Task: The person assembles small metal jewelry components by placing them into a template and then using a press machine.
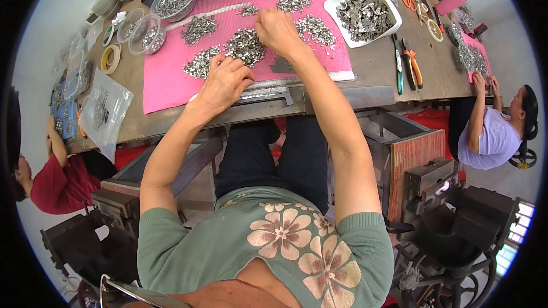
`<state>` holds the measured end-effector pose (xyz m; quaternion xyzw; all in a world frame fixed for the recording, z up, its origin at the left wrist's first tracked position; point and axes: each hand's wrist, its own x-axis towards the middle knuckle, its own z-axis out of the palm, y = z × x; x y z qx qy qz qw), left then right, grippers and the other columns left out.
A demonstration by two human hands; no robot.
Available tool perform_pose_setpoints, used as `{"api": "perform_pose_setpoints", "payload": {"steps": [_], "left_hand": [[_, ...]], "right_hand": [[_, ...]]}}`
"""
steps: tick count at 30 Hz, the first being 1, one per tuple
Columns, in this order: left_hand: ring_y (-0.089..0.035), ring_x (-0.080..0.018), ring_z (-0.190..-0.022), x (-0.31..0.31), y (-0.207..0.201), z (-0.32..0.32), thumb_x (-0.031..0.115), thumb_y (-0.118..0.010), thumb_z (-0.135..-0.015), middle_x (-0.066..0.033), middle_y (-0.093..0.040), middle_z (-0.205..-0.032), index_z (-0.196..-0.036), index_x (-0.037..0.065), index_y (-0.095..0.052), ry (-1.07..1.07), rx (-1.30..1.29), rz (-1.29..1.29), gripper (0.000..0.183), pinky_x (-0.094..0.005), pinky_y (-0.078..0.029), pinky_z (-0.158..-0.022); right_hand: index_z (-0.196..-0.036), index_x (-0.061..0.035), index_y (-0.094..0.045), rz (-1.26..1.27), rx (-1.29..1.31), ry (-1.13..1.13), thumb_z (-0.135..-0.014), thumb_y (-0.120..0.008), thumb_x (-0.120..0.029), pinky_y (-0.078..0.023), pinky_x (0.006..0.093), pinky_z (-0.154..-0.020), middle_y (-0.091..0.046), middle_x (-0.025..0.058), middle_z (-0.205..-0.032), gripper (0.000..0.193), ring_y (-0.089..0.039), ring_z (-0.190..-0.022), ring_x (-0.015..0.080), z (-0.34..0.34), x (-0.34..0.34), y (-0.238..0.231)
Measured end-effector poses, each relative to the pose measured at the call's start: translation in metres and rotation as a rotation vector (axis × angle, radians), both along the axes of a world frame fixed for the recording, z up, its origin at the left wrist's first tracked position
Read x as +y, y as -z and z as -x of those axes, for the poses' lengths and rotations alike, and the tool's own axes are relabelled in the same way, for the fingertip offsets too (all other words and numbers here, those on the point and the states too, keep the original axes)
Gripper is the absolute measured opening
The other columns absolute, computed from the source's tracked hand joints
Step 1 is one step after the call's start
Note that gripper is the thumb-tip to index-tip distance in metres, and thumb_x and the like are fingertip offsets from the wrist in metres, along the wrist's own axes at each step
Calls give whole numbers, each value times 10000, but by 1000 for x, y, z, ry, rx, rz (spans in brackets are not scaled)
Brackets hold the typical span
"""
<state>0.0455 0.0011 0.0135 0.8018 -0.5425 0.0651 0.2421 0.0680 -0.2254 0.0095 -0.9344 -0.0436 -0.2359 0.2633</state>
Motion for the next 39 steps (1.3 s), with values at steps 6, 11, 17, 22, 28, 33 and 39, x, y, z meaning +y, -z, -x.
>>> {"api": "perform_pose_setpoints", "payload": {"steps": [6,11,17,22,28,33,39], "left_hand": [[-609,-264,-877,2,1,8,47,-688,-886,-69,-628,-877,-953,67,-648,-36,200,171,81,-405,-411,-860],[-595,-305,-833,-2,-5,34,28,-652,-895,-101,-622,-867,-953,42,-595,-44,336,294,83,-412,-418,-783],[-594,-316,-841,-5,5,52,-13,-664,-890,-124,-619,-887,-973,7,-617,-95,356,388,98,-403,-456,-770],[-591,-318,-853,-7,6,56,-2,-677,-884,-117,-618,-898,-971,11,-613,-95,295,374,108,-408,-455,-781],[-588,-319,-861,-7,5,55,0,-685,-871,-113,-617,-901,-970,12,-612,-80,278,351,124,-409,-455,-784],[-587,-322,-857,-7,2,53,3,-688,-865,-115,-614,-900,-967,14,-612,-70,265,331,127,-413,-454,-782],[-595,-307,-885,-4,-1,61,40,-733,-837,-103,-641,-940,-949,33,-651,-63,55,301,139,-416,-469,-808]], "right_hand": [[-923,33,-647,-350,147,-131,-930,-670,-66,-503,340,-722,-661,130,-865,102,-641,-777,234,131,29,-19],[-941,26,-650,-398,0,-109,-908,-689,-11,-509,339,-792,-677,114,-950,63,-658,-869,240,159,43,-4],[-925,-2,-641,-354,-48,-89,-848,-718,8,-481,389,-815,-653,103,-931,109,-638,-888,296,159,49,5],[-951,-10,-657,-276,-86,-74,-842,-727,3,-479,390,-826,-663,100,-943,130,-643,-901,303,164,51,6],[-985,-5,-687,-479,-73,12,-869,-702,7,-516,355,-814,-700,106,-966,117,-680,-890,268,169,48,13],[-982,7,-683,-535,-62,47,-889,-689,4,-531,343,-764,-700,123,-948,94,-688,-841,270,166,46,10],[-969,9,-678,-518,-94,37,-891,-674,12,-529,342,-759,-691,137,-931,79,-689,-849,278,169,49,11]]}}
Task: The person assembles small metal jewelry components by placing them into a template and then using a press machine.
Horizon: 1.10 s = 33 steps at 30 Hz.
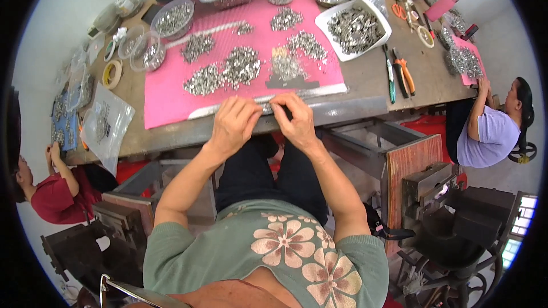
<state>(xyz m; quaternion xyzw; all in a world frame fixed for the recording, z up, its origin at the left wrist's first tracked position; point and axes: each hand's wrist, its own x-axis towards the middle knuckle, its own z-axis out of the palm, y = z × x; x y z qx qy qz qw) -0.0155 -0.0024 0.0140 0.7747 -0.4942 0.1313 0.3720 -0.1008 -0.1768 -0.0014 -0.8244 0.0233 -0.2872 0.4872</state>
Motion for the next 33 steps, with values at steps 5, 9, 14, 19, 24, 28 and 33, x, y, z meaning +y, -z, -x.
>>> {"api": "perform_pose_setpoints", "payload": {"steps": [5,9,14,19,24,28,33], "left_hand": [[-597,-285,-923,5,0,-3,144,-780,-823,-61,-671,-957,-1013,68,-711,8,-127,-12,215,-459,-445,-911],[-602,-259,-878,-14,-14,-52,154,-730,-884,-54,-692,-885,-1036,86,-739,-28,-4,-47,167,-436,-405,-926],[-624,-267,-957,-70,1,-160,235,-699,-900,-96,-698,-899,-992,108,-743,-163,-85,-39,163,-494,-372,-943],[-633,-280,-963,-89,17,-183,260,-737,-877,-79,-720,-954,-918,110,-767,-333,-221,-265,159,-493,-365,-936],[-635,-283,-948,-91,15,-182,253,-752,-861,-85,-710,-930,-928,117,-768,-344,-44,-249,152,-512,-349,-945],[-636,-280,-931,-101,15,-179,202,-736,-849,-79,-697,-893,-903,89,-729,-327,-104,-247,125,-514,-343,-935],[-629,-270,-898,-95,21,-173,146,-704,-843,-77,-686,-876,-867,70,-670,-228,-153,-137,87,-497,-351,-921]], "right_hand": [[-968,3,-681,40,-38,-5,-869,-690,27,-529,345,-789,-699,125,-950,102,-688,-882,275,3,0,6],[-962,15,-692,79,-45,-15,-879,-682,29,-534,334,-803,-709,128,-959,85,-695,-904,250,2,-2,6],[-960,14,-690,28,-7,-74,-874,-686,28,-533,344,-807,-705,127,-958,86,-692,-894,258,-3,-7,-4],[-949,-9,-678,266,-11,24,-885,-664,-12,-517,397,-756,-673,135,-935,66,-663,-853,318,-33,-58,-18],[-907,-5,-725,423,65,236,-893,-676,-99,-521,442,-736,-681,193,-930,107,-666,-800,348,-112,-125,-13],[-864,-14,-742,569,166,313,-868,-715,-158,-508,477,-777,-690,193,-935,147,-666,-850,349,-155,-144,-2],[-846,-49,-755,673,294,412,-840,-737,-199,-451,496,-854,-704,163,-927,151,-643,-946,351,-167,-122,-2]]}}
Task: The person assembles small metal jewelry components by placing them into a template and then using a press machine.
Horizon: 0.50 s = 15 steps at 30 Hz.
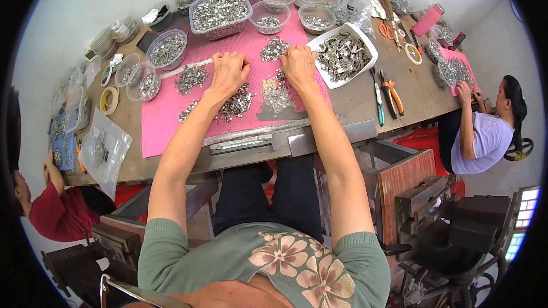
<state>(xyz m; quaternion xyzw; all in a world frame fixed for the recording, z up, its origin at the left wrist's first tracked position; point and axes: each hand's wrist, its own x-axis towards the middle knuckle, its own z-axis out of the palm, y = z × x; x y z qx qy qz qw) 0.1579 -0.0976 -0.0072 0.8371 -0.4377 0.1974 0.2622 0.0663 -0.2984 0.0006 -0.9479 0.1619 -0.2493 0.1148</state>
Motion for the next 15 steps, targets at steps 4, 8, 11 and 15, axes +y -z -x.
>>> {"api": "perform_pose_setpoints", "payload": {"steps": [4,8,11,15], "left_hand": [[-608,-257,-849,14,-23,29,120,-693,-846,-70,-663,-847,-884,65,-646,155,89,60,82,-446,-372,-910],[-594,-256,-841,54,-46,73,82,-701,-831,-60,-623,-821,-893,65,-637,277,97,35,91,-432,-386,-909],[-586,-259,-892,77,-40,97,67,-716,-822,-60,-613,-866,-899,75,-638,327,108,-57,109,-442,-379,-930],[-581,-254,-943,85,-21,109,104,-710,-863,-58,-610,-897,-928,83,-664,317,118,-125,83,-439,-361,-964]], "right_hand": [[-828,-51,-722,-20,-62,-48,-829,-719,-169,-443,503,-831,-704,155,-903,117,-639,-915,356,-2,-9,9],[-901,30,-670,-527,-182,-212,-881,-694,-92,-550,365,-659,-728,144,-804,126,-710,-710,248,26,19,-24],[-940,31,-687,-768,-57,-346,-916,-713,-123,-542,324,-697,-726,107,-820,158,-688,-746,164,81,55,-42],[-968,26,-672,-851,-12,-444,-942,-689,-64,-511,289,-822,-697,53,-921,95,-634,-887,114,146,92,-31]]}}
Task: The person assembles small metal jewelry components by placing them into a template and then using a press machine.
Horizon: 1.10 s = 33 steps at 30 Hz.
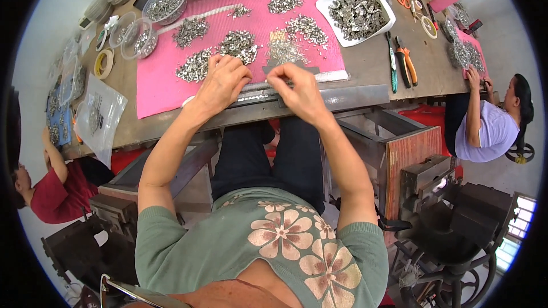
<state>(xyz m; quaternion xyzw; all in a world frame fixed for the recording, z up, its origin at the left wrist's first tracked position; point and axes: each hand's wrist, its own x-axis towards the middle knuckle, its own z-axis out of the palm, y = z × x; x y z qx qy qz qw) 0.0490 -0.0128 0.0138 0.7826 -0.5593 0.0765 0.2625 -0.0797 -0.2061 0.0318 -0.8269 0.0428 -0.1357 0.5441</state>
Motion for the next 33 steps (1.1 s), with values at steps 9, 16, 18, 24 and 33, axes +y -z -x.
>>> {"api": "perform_pose_setpoints", "payload": {"steps": [9,16,18,24,33], "left_hand": [[-607,-242,-886,3,9,4,137,-717,-888,-47,-631,-852,-907,92,-711,-95,131,89,50,-419,-369,-927],[-616,-254,-883,1,2,12,72,-695,-890,-74,-646,-872,-922,54,-668,-92,104,125,46,-412,-404,-884],[-621,-266,-869,3,-4,17,53,-682,-893,-87,-652,-873,-936,41,-653,-80,308,122,53,-406,-430,-841],[-616,-286,-836,0,-6,52,9,-655,-902,-125,-646,-881,-974,5,-620,-66,516,215,81,-388,-472,-755],[-579,-327,-845,-5,4,57,-24,-672,-869,-137,-594,-917,-972,-15,-601,-45,322,288,126,-405,-468,-762]], "right_hand": [[-949,7,-642,137,-221,77,-879,-708,-4,-492,364,-865,-687,112,-925,97,-662,-880,287,20,22,30],[-950,-11,-664,471,-357,82,-869,-708,-1,-495,382,-854,-690,108,-931,92,-659,-904,290,25,25,27],[-953,-13,-675,568,-398,85,-870,-708,-6,-493,381,-855,-698,107,-947,90,-659,-920,292,27,23,29],[-1044,-2,-714,-46,-121,151,-964,-651,-33,-505,292,-810,-733,92,-1042,106,-677,-937,180,32,11,40],[-1041,11,-715,20,-204,173,-987,-636,-54,-510,280,-845,-732,82,-1006,116,-674,-938,149,33,12,40]]}}
